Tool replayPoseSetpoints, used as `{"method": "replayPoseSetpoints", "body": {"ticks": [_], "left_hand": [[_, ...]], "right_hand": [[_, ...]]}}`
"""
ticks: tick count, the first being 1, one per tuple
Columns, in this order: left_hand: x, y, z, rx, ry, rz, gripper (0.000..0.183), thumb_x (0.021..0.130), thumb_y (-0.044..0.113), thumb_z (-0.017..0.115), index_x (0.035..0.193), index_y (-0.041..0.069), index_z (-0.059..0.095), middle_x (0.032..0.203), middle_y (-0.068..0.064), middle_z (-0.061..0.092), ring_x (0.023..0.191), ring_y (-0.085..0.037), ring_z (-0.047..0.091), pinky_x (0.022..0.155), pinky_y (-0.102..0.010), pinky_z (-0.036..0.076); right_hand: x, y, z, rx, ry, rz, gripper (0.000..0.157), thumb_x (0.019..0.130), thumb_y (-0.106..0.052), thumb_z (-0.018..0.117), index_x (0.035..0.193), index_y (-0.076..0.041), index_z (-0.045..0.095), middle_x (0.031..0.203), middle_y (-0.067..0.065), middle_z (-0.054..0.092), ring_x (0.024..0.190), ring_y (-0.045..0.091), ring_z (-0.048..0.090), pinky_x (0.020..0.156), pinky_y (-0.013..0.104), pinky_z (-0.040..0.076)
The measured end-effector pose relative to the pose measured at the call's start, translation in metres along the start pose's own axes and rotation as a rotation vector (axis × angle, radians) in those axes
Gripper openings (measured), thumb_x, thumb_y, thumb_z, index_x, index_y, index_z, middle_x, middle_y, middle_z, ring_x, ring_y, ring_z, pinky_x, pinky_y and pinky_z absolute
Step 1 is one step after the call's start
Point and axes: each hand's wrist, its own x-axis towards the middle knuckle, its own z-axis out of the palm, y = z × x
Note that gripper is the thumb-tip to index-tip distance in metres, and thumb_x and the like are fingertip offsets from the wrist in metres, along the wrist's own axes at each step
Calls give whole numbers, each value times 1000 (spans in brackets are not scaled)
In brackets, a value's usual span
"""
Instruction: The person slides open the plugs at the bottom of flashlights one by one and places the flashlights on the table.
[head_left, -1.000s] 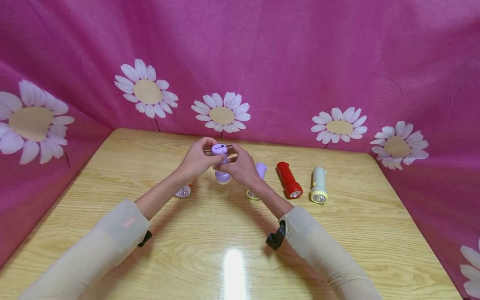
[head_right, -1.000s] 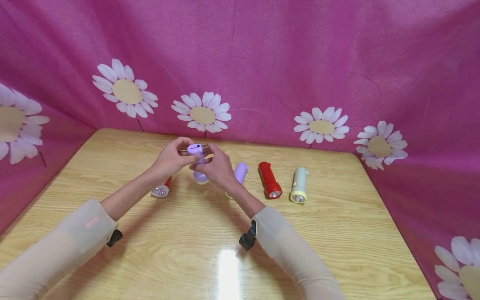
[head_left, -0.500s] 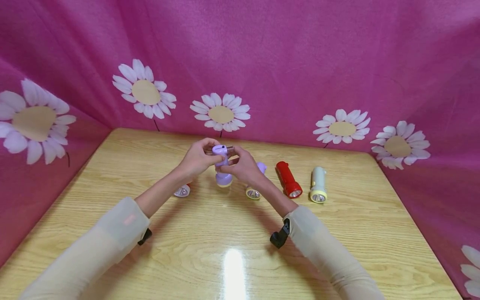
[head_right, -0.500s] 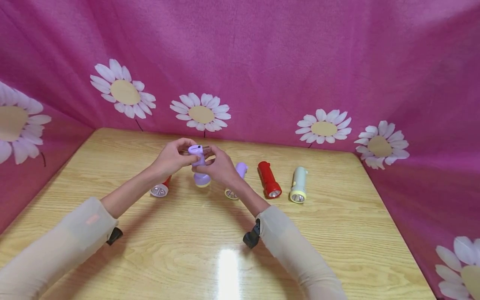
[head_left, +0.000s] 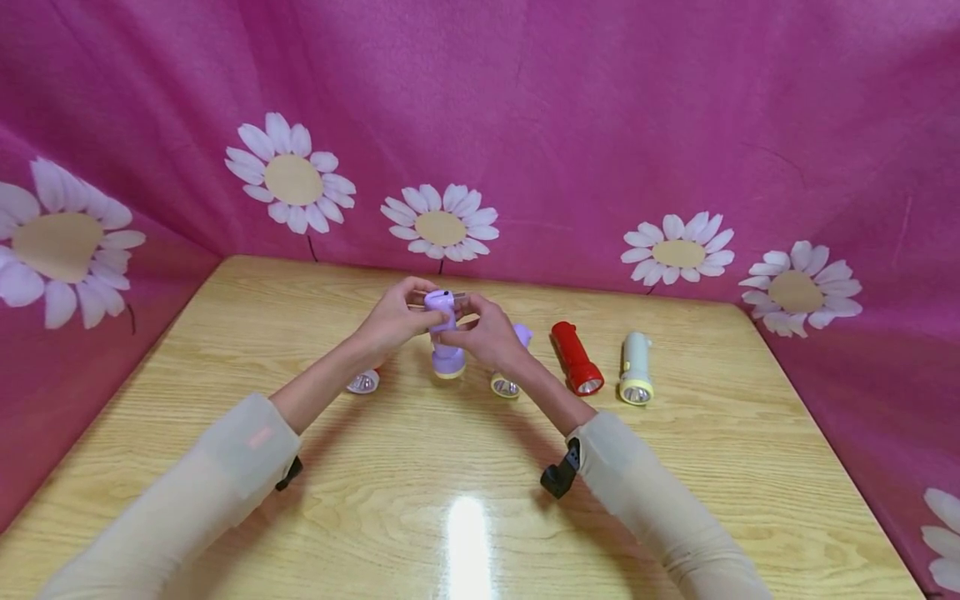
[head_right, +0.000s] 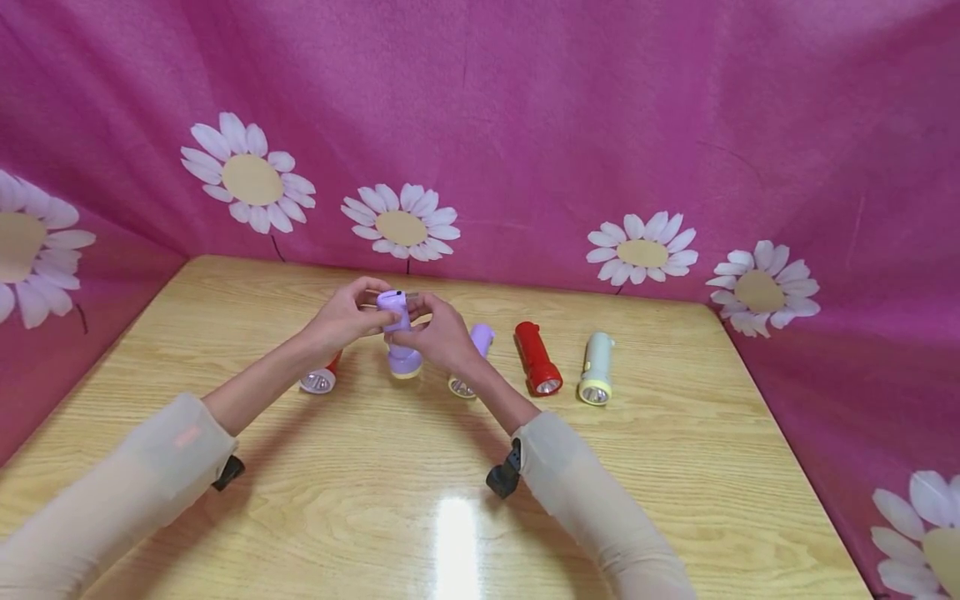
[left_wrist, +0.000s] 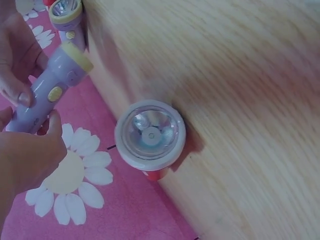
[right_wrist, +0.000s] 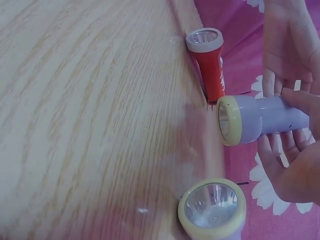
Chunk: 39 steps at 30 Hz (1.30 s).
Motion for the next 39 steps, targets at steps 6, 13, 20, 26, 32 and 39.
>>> {"method": "replayPoseSetpoints", "body": {"ticks": [6,13,20,26,32,39], "left_hand": [[0,-5,3,-21,3,-58,54,90,3,67,137,-6,41,130,-24,53,117,-32,56,95,-40,52],[1,-9,3,-35,9,-128,49,93,8,66,135,-6,45,123,-22,57,109,-28,57,94,-45,54],[2,-9,3,-22,2,-152,48,92,9,67,134,-5,47,121,-20,57,107,-27,57,91,-41,55],[3,-9,5,-48,2,-176,44,92,6,65,131,-6,50,115,-19,58,103,-26,60,87,-39,57],[5,-12,5,-92,-6,-196,46,92,6,64,134,-6,48,115,-19,57,104,-28,60,90,-42,56],[6,-17,3,-131,-25,-242,49,95,8,63,137,-7,42,125,-21,54,110,-31,60,95,-45,53]], "right_hand": [[1,-2,0,77,26,40,35,80,-6,81,108,2,61,107,14,63,86,26,66,76,33,58],[3,0,0,85,9,83,39,82,-7,82,113,4,61,106,15,64,98,27,62,78,34,58],[1,1,1,144,-15,144,42,84,-5,80,119,5,61,108,16,64,101,25,59,83,39,59],[0,1,2,209,-27,182,44,85,0,76,124,8,59,111,19,63,99,23,59,85,39,58],[2,3,3,235,-11,214,42,86,-1,76,123,8,59,110,18,64,96,23,61,82,36,59],[3,4,5,244,21,257,40,85,0,76,122,8,60,109,21,66,87,22,64,79,35,60]]}}
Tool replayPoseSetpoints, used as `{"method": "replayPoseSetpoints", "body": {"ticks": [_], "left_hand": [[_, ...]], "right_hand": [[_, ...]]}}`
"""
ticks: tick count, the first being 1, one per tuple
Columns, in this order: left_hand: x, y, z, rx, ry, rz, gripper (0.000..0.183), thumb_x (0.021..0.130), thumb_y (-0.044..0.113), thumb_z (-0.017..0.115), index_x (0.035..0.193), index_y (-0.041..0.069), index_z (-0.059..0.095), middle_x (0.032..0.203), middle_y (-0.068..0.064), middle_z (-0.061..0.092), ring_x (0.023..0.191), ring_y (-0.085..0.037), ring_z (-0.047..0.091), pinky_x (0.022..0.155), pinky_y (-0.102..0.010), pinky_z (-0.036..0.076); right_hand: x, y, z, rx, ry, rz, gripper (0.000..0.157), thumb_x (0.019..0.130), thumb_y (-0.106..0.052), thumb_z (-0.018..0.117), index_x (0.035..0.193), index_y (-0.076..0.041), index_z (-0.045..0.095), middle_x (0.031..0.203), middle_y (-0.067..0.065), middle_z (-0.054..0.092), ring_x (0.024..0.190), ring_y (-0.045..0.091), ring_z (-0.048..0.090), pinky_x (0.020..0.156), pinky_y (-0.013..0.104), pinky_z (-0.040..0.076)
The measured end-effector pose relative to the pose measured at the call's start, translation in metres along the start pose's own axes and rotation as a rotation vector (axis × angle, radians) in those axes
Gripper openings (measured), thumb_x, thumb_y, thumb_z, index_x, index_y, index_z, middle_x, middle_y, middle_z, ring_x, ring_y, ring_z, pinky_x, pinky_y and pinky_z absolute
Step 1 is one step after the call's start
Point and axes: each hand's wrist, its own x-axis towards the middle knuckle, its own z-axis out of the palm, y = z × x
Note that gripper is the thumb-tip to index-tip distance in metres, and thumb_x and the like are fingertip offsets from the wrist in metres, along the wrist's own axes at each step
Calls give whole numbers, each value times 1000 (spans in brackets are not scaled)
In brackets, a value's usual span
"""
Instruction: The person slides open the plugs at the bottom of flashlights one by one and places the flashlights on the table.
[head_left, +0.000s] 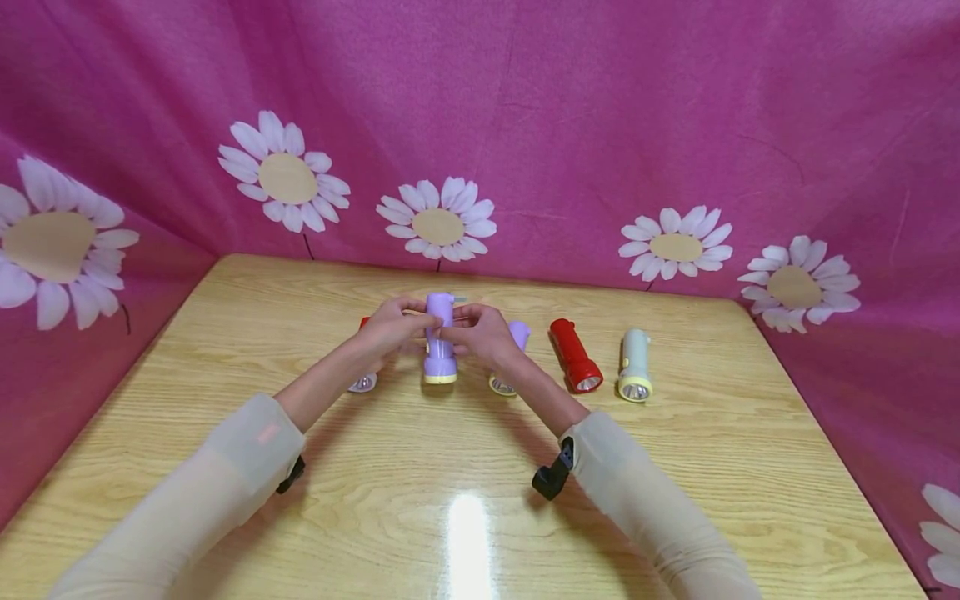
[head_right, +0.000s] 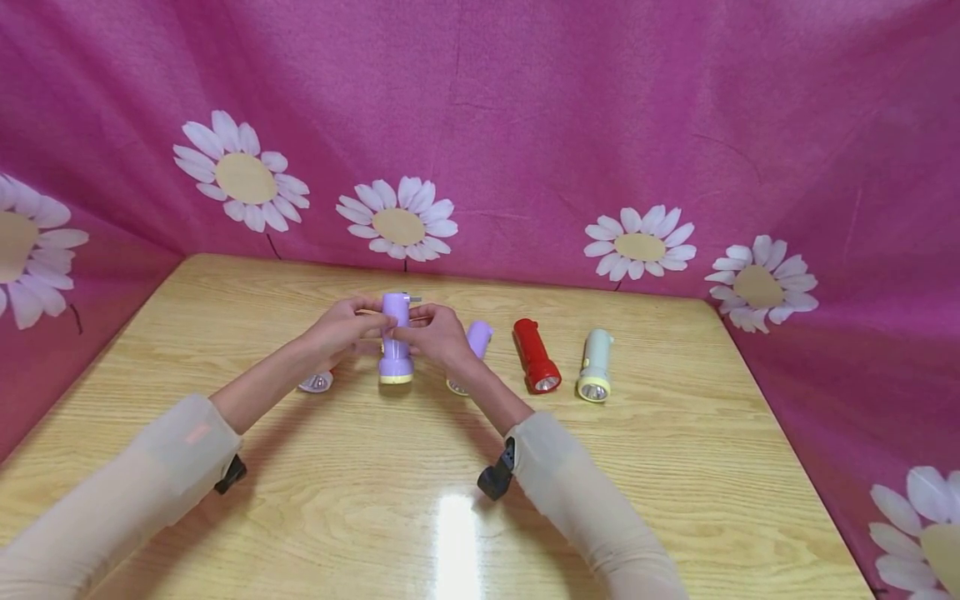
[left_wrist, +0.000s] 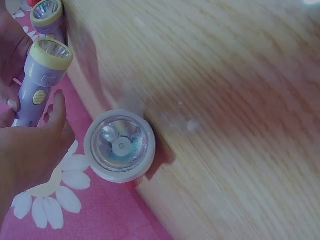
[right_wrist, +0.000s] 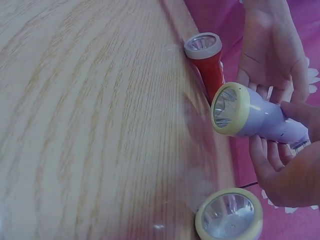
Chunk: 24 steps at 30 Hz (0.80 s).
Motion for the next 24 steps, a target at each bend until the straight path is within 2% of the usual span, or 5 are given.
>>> {"method": "replayPoseSetpoints", "body": {"ticks": [6,12,18,24], "left_hand": [[0,-1,-1,34,2,-31,44,97,10,62,134,-5,45,123,-20,57,111,-29,60,92,-41,55],[0,-1,0,49,14,-48,43,97,11,62,133,-4,46,123,-19,57,108,-27,60,90,-38,56],[3,-3,2,51,33,-57,42,96,10,62,131,-6,46,123,-20,59,108,-26,61,90,-40,56],[5,-5,2,65,33,-75,46,98,11,62,135,-8,44,128,-24,57,113,-28,60,92,-42,55]], "right_hand": [[1,3,1,43,-13,47,41,87,-1,74,124,9,59,111,23,67,84,25,68,79,35,60],[1,4,1,108,-36,93,43,88,0,72,127,9,56,114,25,65,92,27,68,89,40,57],[1,5,1,177,-50,132,44,89,1,71,128,10,54,115,29,65,95,28,70,91,42,56],[1,7,1,194,-60,160,44,90,1,69,130,11,52,115,29,65,98,30,69,92,42,55]]}}
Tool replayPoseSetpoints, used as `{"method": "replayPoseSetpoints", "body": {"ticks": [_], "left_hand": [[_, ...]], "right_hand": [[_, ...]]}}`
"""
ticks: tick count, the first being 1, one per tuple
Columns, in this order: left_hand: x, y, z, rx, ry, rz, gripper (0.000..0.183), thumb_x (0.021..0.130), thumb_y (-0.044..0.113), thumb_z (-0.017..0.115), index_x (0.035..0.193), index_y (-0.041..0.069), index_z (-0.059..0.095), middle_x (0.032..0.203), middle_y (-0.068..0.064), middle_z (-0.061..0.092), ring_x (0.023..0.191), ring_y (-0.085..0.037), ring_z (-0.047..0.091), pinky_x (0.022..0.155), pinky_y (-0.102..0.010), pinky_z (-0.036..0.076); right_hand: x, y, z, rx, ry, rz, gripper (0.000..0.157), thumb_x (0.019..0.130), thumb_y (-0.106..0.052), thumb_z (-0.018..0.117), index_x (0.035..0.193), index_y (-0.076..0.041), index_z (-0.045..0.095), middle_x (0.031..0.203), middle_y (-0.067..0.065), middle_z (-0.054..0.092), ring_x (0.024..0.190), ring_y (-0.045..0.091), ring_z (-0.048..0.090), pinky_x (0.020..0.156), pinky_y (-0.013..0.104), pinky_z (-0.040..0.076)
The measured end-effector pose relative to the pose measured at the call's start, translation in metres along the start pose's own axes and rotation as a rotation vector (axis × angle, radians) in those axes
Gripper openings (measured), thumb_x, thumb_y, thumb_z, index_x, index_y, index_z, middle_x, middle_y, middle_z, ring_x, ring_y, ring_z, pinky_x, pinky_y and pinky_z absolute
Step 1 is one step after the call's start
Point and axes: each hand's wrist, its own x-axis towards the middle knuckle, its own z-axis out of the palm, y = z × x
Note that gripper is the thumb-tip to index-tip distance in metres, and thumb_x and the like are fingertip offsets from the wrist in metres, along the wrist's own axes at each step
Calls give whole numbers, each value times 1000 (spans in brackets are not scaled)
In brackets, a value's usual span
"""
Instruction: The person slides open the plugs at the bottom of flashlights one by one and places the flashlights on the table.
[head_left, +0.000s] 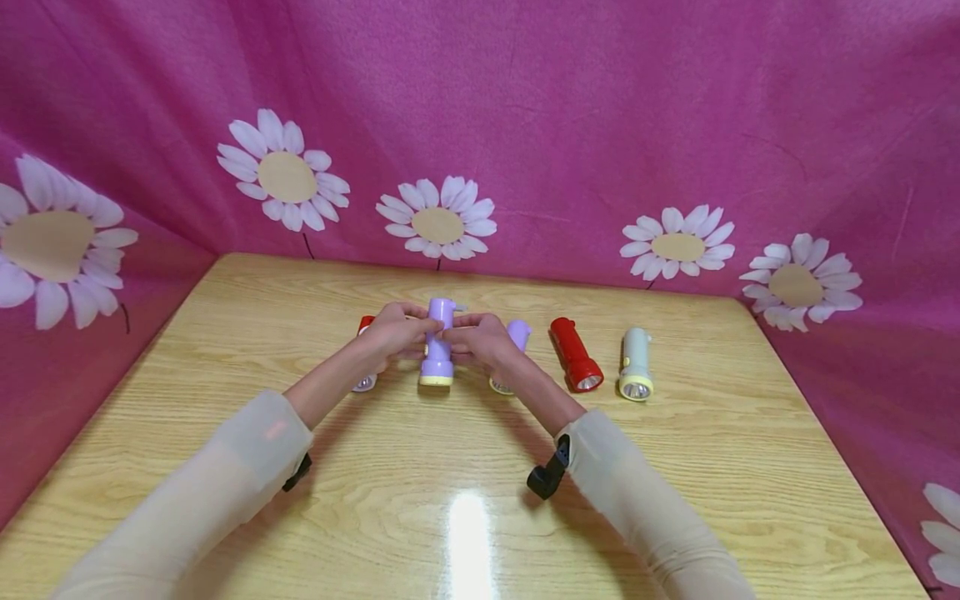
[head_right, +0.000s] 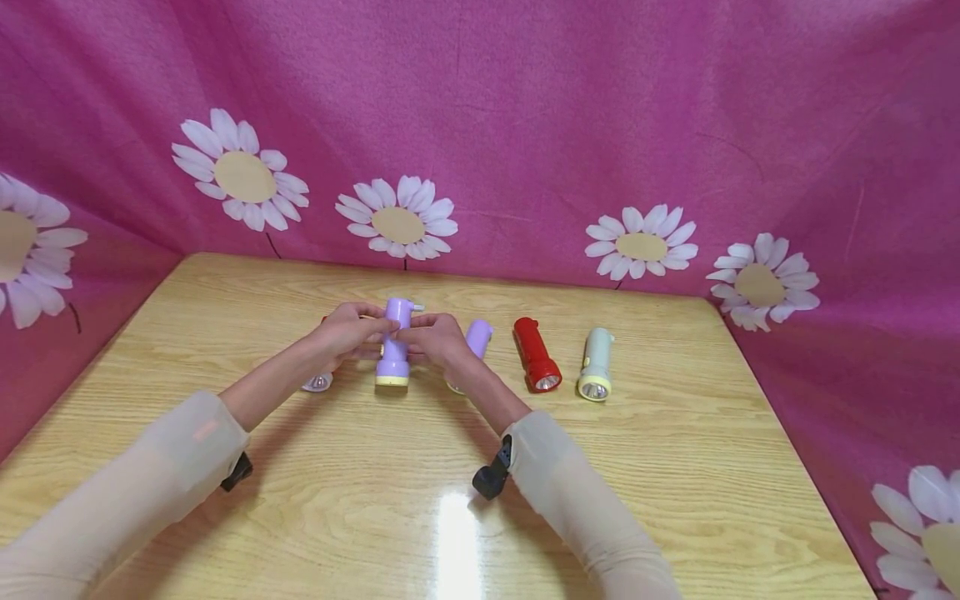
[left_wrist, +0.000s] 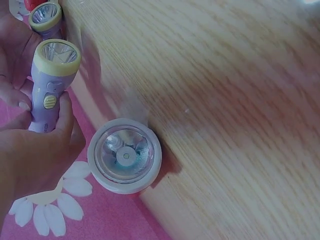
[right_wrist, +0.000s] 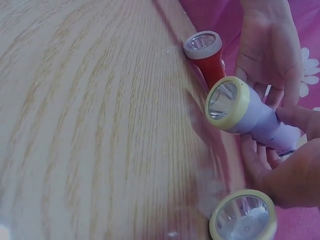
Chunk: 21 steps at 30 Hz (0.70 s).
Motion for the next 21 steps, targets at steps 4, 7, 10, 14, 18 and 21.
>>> {"method": "replayPoseSetpoints", "body": {"ticks": [4,7,10,14,18,21], "left_hand": [[0,0,0,12,3,-8,46,99,11,61,136,-9,43,129,-25,56,114,-29,59,94,-43,54],[-1,0,-1,18,4,-20,45,99,11,60,136,-9,44,131,-25,55,116,-30,58,95,-44,53],[-1,0,-2,31,0,-32,44,100,11,59,137,-9,44,132,-25,54,118,-31,57,96,-44,53],[0,-1,-3,59,-5,-40,43,100,11,58,136,-9,45,131,-24,54,117,-31,57,95,-43,53],[1,-3,-3,79,-2,-38,41,101,11,57,134,-10,47,129,-24,55,112,-28,58,94,-41,54],[3,-4,-3,87,1,-39,39,101,11,57,133,-10,47,128,-24,55,110,-28,58,93,-41,54]], "right_hand": [[1,1,2,8,-1,8,42,91,1,66,129,12,52,116,30,64,99,30,69,93,43,55],[2,1,3,10,0,11,40,92,2,65,128,13,52,116,30,64,98,31,69,92,43,55],[3,2,6,-5,2,21,40,92,2,66,127,13,51,115,29,64,95,29,69,90,41,56],[4,3,8,-35,5,29,38,92,1,66,126,12,53,113,26,65,90,25,68,89,41,57],[5,3,10,-49,16,33,34,92,1,66,123,11,53,108,23,66,88,23,68,89,41,57],[6,3,12,-57,26,37,30,92,1,66,119,9,53,103,20,66,85,22,67,89,41,57]]}}
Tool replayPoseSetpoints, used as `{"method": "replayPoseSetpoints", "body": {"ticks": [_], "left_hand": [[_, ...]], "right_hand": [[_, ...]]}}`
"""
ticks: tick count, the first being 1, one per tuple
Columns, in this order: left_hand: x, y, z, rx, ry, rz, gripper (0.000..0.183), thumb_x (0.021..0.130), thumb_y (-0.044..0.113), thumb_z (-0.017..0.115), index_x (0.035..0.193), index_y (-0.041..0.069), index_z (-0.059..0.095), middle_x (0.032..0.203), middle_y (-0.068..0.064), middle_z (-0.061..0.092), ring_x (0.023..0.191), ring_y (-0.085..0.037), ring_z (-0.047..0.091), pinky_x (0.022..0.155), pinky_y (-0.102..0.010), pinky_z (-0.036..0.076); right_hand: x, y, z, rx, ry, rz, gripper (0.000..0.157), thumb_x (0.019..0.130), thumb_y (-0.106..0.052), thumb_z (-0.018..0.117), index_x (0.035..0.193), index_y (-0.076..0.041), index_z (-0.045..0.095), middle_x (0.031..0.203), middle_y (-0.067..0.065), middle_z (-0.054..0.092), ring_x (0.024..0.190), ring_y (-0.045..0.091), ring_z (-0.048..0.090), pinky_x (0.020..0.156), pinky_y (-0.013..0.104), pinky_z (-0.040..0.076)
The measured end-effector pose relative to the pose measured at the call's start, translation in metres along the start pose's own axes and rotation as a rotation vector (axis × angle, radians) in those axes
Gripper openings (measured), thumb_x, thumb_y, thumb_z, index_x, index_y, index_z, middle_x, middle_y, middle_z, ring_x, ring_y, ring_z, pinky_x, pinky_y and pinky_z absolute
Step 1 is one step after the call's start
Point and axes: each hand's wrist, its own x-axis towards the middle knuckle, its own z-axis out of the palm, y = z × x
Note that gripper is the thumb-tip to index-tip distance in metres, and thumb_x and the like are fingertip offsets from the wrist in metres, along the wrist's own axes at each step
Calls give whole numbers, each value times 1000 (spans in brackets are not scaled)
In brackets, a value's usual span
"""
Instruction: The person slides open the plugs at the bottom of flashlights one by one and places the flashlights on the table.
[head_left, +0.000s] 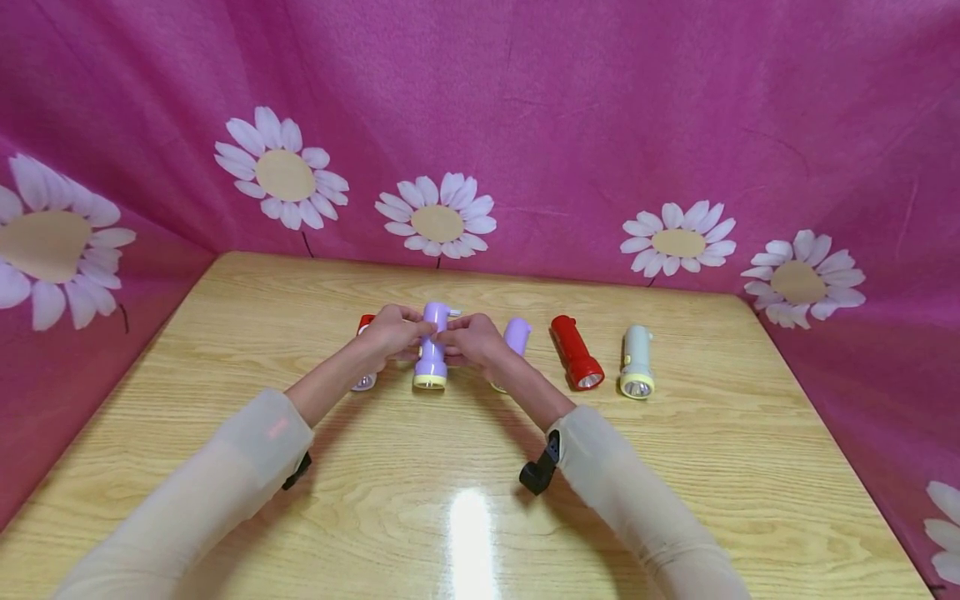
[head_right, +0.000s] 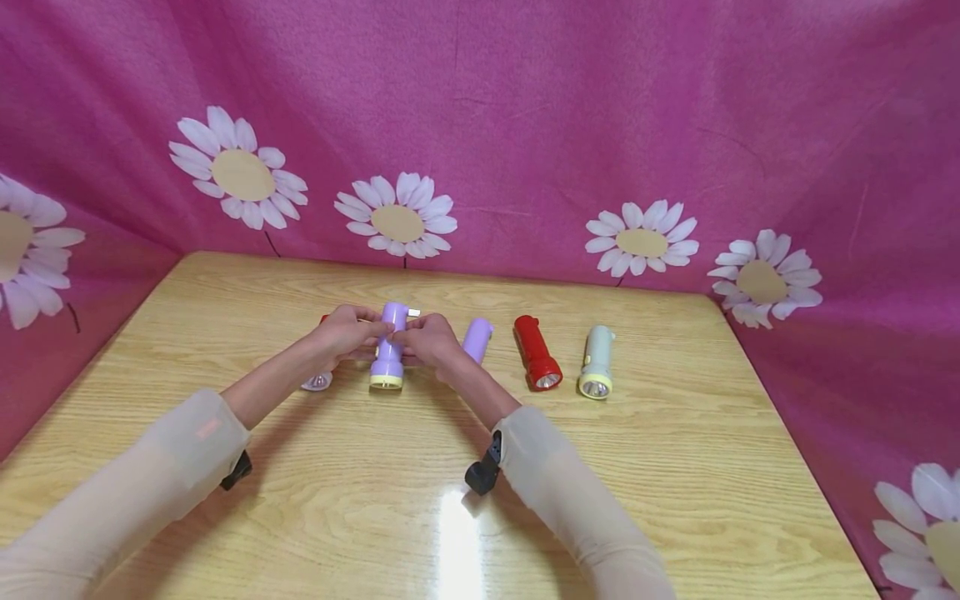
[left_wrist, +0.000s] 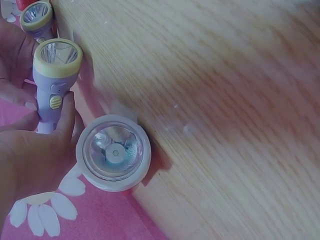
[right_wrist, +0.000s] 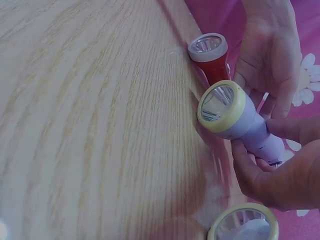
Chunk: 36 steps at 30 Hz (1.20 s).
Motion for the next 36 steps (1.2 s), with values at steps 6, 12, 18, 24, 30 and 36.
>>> {"method": "replayPoseSetpoints", "body": {"ticks": [6,12,18,24,30,36], "left_hand": [[3,1,1,19,22,-14,37,101,10,56,132,-10,49,129,-24,55,111,-27,58,92,-40,55],[3,3,1,48,43,-32,36,101,11,57,128,-11,52,132,-23,53,118,-31,56,92,-40,55],[5,2,3,80,51,-25,36,100,10,58,126,-13,53,127,-23,54,112,-30,58,90,-40,56],[6,2,5,112,62,-31,31,99,10,59,120,-12,56,111,-16,56,98,-24,59,85,-37,58],[7,0,6,141,74,-54,17,98,10,60,103,-6,60,90,-7,52,80,-16,56,75,-32,60],[8,0,7,147,78,-69,14,99,11,60,97,-3,60,90,-7,51,81,-17,56,72,-30,60]], "right_hand": [[1,-2,2,-17,6,8,23,94,1,65,113,7,53,98,16,64,84,22,65,89,40,57],[3,-2,3,-77,6,2,26,95,0,64,117,10,54,100,15,61,82,20,62,87,38,58],[5,-1,4,-125,4,4,15,96,1,61,107,7,53,96,12,57,77,17,58,85,36,58],[5,-1,4,-144,-5,1,11,97,2,60,91,-1,51,96,12,56,77,17,58,83,34,59],[6,1,4,-204,-19,-2,15,98,0,60,86,-3,51,97,11,57,77,16,58,79,31,59],[7,1,5,-223,-13,-10,14,98,-1,60,86,-1,52,97,12,58,78,17,59,77,30,59]]}}
